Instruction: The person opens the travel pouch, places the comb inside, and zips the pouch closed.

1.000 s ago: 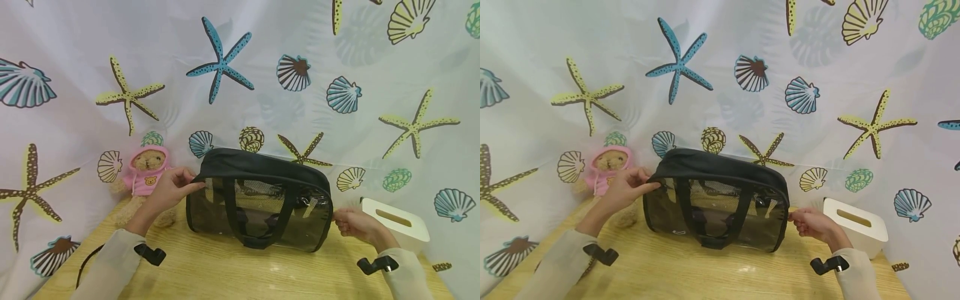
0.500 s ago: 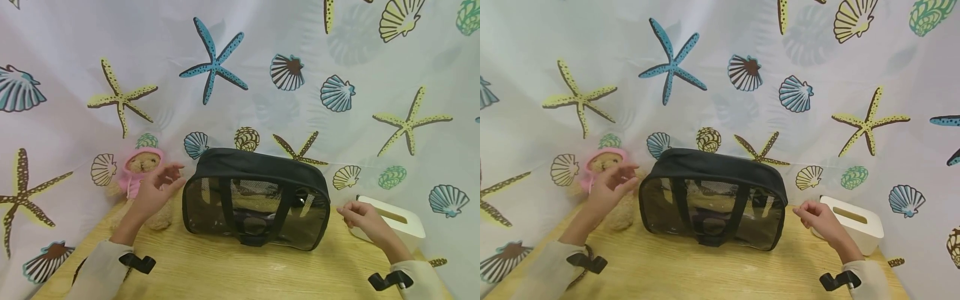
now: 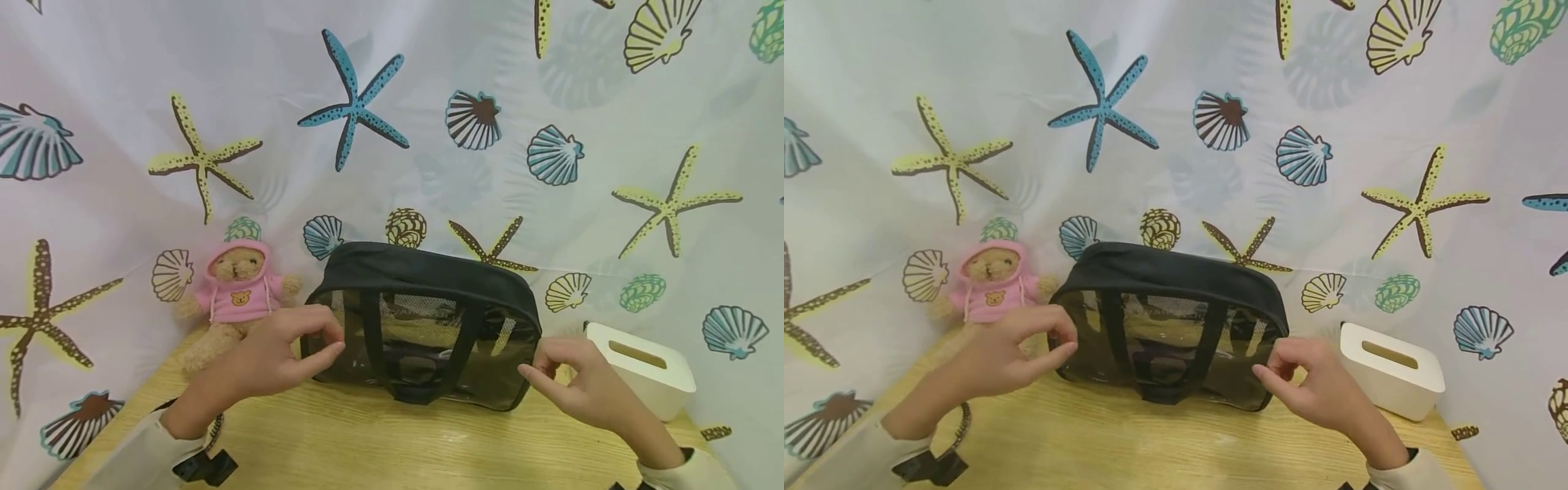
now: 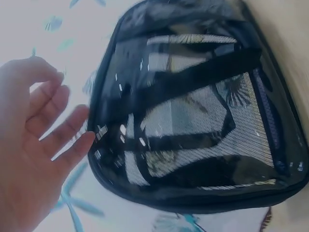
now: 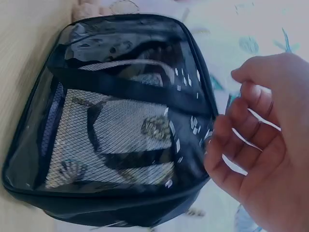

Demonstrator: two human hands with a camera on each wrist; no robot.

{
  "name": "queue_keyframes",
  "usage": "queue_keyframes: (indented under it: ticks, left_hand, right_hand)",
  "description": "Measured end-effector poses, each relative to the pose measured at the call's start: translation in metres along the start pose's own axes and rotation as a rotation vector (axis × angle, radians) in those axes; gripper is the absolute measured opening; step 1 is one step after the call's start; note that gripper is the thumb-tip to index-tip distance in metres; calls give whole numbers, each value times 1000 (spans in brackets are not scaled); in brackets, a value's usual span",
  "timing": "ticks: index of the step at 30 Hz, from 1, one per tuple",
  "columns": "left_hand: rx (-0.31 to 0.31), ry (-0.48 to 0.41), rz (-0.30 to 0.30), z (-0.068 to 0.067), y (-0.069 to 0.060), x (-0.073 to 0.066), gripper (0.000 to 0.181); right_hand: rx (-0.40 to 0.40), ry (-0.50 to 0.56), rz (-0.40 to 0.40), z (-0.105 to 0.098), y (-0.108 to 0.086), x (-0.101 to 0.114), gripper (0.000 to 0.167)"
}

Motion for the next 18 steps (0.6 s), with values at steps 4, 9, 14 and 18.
queue_keyframes:
  ticks: [4, 9, 14, 18]
  left_hand:
    - [84, 60, 117, 5, 10, -18, 22]
    - [245, 154, 123, 18, 8, -32, 58]
    - [416, 209, 166, 31, 7, -39, 80]
    - [484, 244, 211, 37, 5, -41, 87]
  right_hand:
    - [16, -81, -129, 10, 0, 23, 36]
    - [136, -255, -136, 22, -7, 35, 51]
    - [161, -456, -202, 30, -15, 49, 78]
    - [211, -455, -215, 34, -19, 57, 87]
Point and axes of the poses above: each hand's wrist, its own y-axis towards the middle knuckle, its own z-axis out of the palm, x = y × z, the point moved 5 cm from there along y, towards the middle knuckle, and after that the axes turned 15 degrees about z, right-handed, at the moved point
